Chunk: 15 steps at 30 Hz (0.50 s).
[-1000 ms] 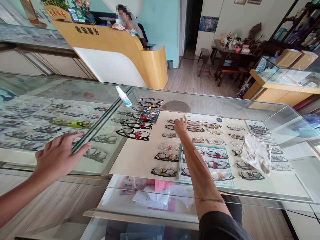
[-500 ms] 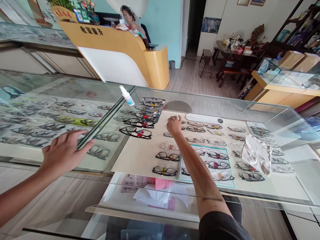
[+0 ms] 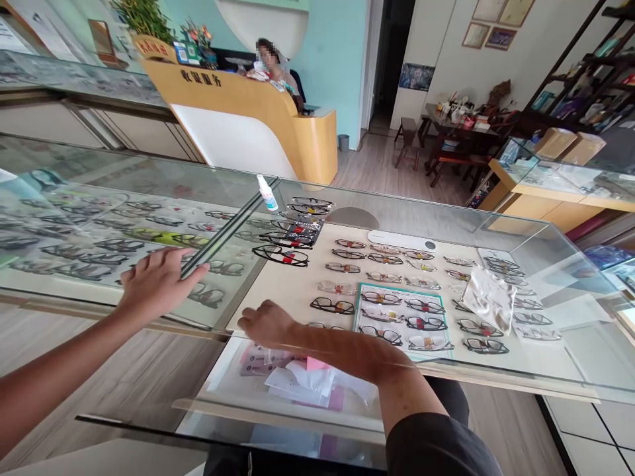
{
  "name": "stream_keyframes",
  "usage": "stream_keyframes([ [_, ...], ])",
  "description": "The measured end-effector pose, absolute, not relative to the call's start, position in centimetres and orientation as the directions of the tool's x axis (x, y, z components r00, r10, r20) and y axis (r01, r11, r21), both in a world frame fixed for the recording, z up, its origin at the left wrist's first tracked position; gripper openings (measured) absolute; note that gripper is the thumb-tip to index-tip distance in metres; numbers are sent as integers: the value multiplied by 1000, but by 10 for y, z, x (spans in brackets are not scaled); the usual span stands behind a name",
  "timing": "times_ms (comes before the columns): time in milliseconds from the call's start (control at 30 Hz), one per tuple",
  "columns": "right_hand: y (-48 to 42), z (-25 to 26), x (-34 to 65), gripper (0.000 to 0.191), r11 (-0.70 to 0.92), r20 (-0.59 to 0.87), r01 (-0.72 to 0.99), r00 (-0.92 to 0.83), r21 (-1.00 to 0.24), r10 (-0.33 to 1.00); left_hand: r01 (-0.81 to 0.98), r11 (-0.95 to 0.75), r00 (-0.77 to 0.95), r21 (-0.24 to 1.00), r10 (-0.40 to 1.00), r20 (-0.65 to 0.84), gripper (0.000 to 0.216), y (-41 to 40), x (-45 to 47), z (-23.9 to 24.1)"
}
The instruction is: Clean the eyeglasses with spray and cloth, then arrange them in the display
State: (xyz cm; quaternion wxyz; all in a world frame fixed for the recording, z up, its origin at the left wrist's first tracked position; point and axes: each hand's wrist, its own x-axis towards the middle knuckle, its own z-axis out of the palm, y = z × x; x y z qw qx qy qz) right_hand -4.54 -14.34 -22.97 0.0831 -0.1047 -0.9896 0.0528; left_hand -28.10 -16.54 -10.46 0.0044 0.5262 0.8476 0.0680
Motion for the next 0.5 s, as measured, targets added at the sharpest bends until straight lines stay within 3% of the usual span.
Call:
stream_keyframes([
  [133, -189, -207, -44, 14, 983, 120, 130, -982, -127, 145, 891, 434, -445, 132, 893, 65, 83, -165, -280, -104],
  [200, -208, -193, -40, 14, 969, 61, 174, -980, -178, 187, 894, 428, -438, 135, 897, 60, 83, -165, -281, -103],
  [333, -235, -158, -20, 22, 880, 17, 237, -963, -411, 267, 900, 410, -422, 148, 905, 56, 83, -165, -282, -103],
  [433, -246, -122, 3, 22, 826, 65, 269, -937, -496, 344, 904, 400, -412, 151, 910, 56, 83, -165, -282, -103],
  [500, -241, -94, 18, 20, 830, 105, 293, -917, -475, 384, 905, 399, -411, 150, 910, 57, 83, -165, -282, -104],
])
